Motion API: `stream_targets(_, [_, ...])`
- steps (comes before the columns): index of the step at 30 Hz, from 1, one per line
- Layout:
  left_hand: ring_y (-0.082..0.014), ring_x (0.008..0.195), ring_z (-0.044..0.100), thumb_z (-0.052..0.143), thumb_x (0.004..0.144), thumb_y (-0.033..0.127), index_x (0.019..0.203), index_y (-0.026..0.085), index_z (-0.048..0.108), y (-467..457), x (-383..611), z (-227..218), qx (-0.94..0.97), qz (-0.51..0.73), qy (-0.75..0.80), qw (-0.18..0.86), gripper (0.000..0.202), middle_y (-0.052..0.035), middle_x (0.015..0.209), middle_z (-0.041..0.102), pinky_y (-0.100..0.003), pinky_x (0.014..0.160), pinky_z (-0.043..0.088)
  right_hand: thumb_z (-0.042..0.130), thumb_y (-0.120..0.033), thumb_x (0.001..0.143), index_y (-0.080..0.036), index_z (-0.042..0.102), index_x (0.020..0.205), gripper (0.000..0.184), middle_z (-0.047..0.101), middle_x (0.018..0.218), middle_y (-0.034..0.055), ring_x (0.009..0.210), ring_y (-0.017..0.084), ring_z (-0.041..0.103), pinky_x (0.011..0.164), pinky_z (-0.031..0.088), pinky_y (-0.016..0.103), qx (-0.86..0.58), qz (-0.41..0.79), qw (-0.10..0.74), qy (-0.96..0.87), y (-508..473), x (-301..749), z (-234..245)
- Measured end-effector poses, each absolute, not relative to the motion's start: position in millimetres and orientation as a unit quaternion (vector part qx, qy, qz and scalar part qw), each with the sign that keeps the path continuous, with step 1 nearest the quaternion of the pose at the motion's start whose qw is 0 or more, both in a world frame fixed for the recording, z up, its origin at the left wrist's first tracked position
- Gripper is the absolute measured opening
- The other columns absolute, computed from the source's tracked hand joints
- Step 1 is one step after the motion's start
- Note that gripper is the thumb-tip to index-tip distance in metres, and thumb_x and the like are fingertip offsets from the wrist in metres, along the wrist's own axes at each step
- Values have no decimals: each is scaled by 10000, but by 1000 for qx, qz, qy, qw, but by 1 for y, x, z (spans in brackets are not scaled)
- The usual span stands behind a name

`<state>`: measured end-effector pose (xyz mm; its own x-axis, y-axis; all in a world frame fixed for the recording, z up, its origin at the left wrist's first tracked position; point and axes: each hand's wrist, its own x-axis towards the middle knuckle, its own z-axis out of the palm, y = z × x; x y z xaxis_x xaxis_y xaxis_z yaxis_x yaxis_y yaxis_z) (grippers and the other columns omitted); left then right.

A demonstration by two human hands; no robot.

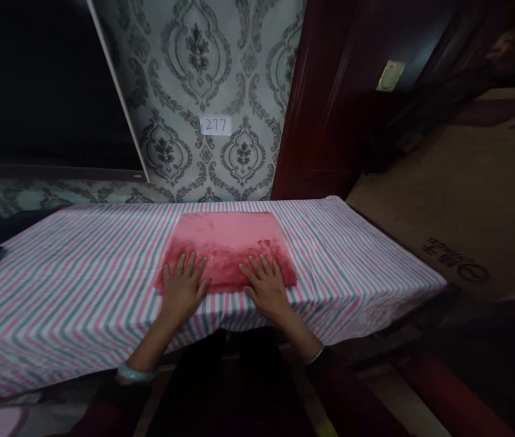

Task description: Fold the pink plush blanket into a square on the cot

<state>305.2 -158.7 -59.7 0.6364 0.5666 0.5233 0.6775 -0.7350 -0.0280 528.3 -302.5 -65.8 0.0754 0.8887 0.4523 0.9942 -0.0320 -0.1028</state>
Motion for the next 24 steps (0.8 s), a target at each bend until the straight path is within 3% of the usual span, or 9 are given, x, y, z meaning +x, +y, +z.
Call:
stream_targets(7, [-425, 1438, 420, 415, 1001, 431, 1493, 257, 503, -158, 302, -61, -895, -280, -328, 113, 528, -182, 1543, 493, -766, 1105, 271, 552, -371, 1000, -321, 442, 1548, 561, 398, 1620, 69, 1501, 328, 318, 1205, 217, 625, -704, -148, 201, -665, -304, 534, -66])
stream_targets(12, [-422, 1426, 435, 423, 1002, 434, 1483, 261, 500, -157, 304, -63, -894, -285, -325, 114, 517, -176, 1534, 505, -760, 1105, 283, 477, -347, 1024, -275, 536, 1479, 464, 456, 1580, 94, 1494, 339, 331, 1175, 270, 648, -739, -166, 234, -610, -314, 561, -72])
stream_targets(15, [-407, 1419, 450, 423, 1007, 392, 1456, 258, 521, -158, 301, -62, -893, -299, -319, 108, 478, -178, 1510, 531, -751, 1115, 281, 404, -378, 1044, -240, 557, 1461, 465, 453, 1579, 116, 1459, 321, 398, 1136, 382, 578, -739, -161, 314, -574, -321, 582, -85])
stream_targets(19, [-407, 1402, 466, 412, 1014, 362, 1454, 249, 504, -152, 281, -61, -838, -382, -377, 97, 463, -190, 1476, 550, -753, 1105, 308, 314, -436, 1052, -181, 623, 1387, 522, 673, 1319, 155, 1213, 275, 631, 1033, 509, 475, -731, -117, 471, -480, -329, 605, -99])
stream_targets(24, [-354, 1140, 659, 436, 986, 512, 1348, 131, 574, -136, 251, -62, -750, -414, -509, -89, 543, -205, 1251, 681, -542, 971, 546, 384, -521, 985, -167, 767, 1072, 528, 759, 1056, 148, 993, 288, 711, 895, 574, 438, -719, -30, 543, -432, -326, 623, -95])
